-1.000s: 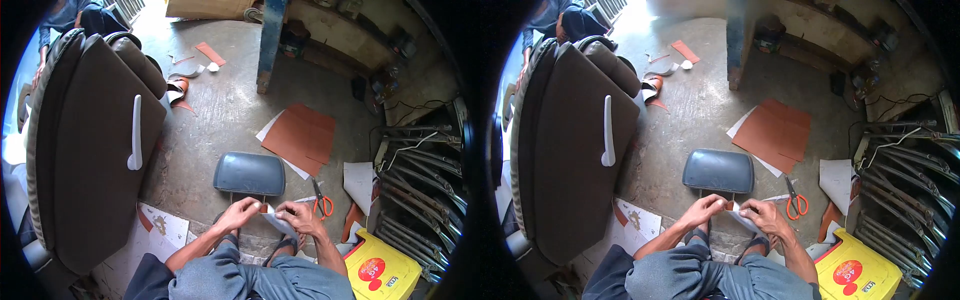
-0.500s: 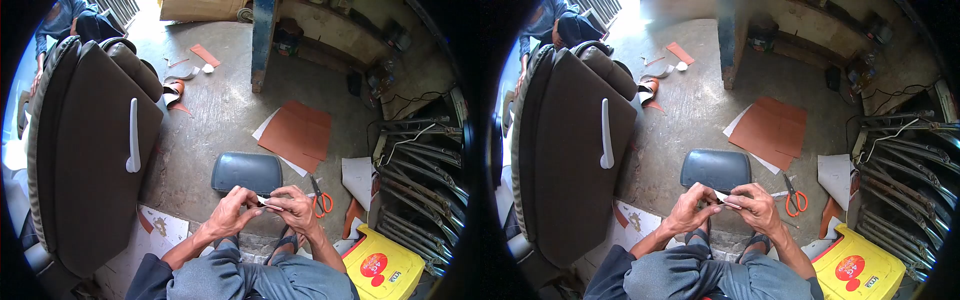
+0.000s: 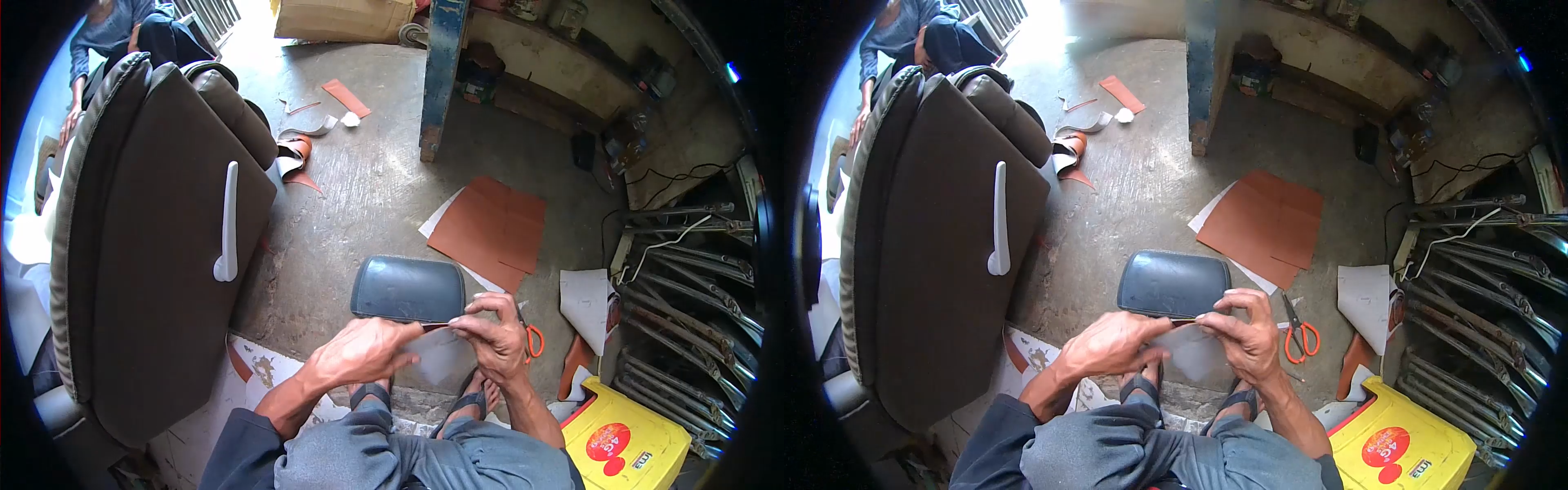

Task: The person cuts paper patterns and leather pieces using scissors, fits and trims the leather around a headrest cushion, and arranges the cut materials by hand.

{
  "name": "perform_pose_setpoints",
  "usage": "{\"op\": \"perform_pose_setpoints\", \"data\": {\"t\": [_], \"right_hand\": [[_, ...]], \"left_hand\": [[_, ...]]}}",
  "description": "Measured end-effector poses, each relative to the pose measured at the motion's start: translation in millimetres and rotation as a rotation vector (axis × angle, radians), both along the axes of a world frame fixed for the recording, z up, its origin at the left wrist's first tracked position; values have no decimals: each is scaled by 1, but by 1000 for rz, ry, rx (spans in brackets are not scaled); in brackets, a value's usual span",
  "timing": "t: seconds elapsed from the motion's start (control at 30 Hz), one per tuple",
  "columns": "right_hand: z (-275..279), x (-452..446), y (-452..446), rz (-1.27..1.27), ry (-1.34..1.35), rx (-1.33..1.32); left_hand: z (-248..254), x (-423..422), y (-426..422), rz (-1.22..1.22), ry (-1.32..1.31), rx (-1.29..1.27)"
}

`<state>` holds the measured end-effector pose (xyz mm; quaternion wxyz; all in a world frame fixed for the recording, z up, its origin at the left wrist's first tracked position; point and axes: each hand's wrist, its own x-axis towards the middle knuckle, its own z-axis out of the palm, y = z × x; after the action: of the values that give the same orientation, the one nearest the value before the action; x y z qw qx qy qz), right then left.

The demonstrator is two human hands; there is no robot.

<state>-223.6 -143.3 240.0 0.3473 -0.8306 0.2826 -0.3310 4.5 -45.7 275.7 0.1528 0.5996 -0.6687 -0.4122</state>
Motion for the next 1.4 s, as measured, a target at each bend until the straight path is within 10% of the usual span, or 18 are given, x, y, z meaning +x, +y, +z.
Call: {"op": "perform_pose_setpoints", "data": {"t": [0.33,0.6,0.77,0.87,1.13,1.2,1.4], "right_hand": [[15,9,-7,195,114,-194],[12,-11,-36,-189,35,-157],[-23,-12,-37,-53,144,-432],[-78,-22,-26,-32,393,-416],[-104,-25,-12,-150,292,45],[-110,-12,-19,-285,281,118],[-151,-6,-39,-494,205,720]], "left_hand": [[7,-1,-8,-61,-176,-160],[-5,67,-16,316,-305,-353],[-58,58,0,442,-326,-817],[-131,57,32,402,-377,-635],[-144,42,45,529,-208,-562],[-154,35,25,960,-90,-314],[-212,44,-5,1180,76,-32]]}}
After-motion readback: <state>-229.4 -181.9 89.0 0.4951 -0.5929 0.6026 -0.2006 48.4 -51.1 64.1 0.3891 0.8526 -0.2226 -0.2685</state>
